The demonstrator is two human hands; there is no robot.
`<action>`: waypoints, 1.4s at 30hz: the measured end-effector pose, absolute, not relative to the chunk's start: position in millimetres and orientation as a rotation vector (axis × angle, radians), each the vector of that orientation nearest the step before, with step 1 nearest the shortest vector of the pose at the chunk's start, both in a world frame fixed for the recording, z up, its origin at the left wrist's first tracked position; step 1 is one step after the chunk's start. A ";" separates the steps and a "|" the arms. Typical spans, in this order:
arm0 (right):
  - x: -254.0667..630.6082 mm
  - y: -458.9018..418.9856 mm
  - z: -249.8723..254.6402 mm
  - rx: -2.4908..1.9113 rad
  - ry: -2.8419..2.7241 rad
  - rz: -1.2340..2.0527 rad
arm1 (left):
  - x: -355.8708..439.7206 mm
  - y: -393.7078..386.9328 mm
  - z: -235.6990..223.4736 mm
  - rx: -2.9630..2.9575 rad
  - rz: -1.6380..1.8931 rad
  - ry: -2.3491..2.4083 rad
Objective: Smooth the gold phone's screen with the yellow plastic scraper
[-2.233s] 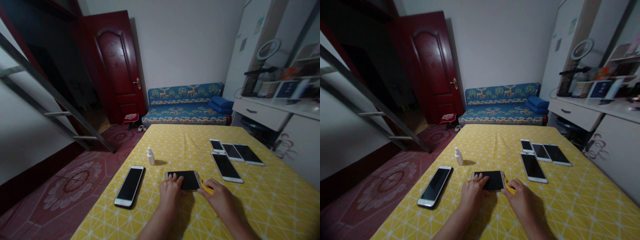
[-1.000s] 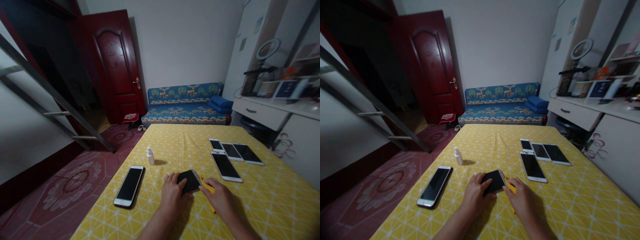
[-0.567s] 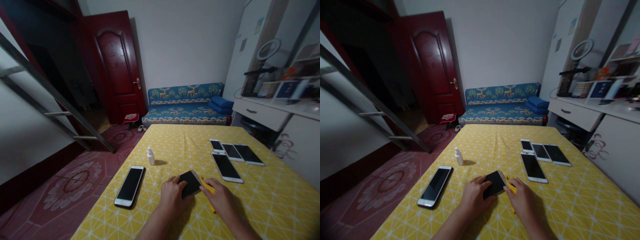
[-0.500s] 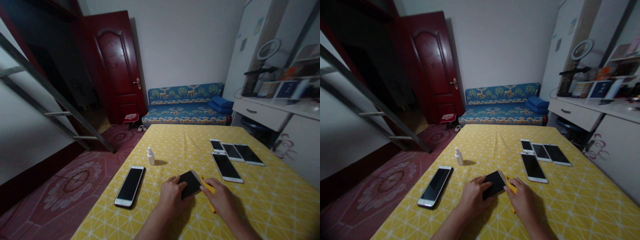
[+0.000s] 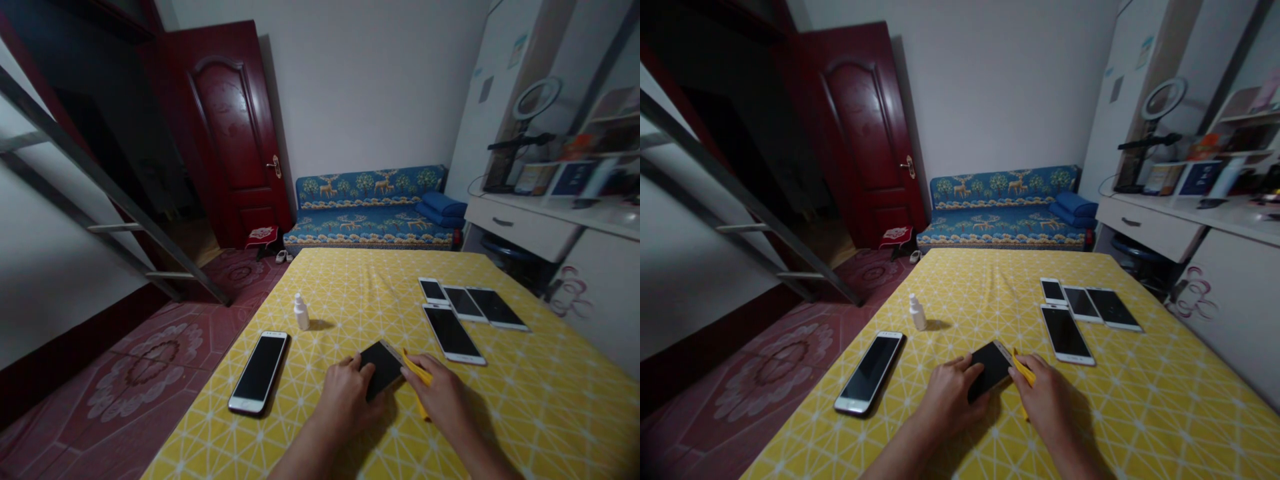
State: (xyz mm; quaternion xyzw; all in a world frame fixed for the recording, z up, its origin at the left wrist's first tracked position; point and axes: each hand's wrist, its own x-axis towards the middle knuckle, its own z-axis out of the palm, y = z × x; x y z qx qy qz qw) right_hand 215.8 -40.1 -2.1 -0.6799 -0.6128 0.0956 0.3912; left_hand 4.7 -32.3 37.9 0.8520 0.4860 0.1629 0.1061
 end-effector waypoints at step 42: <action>200.8 -37.4 5.2 -1.468 -1.318 0.426 | -3.6 -28.8 48.3 2.306 0.637 1.506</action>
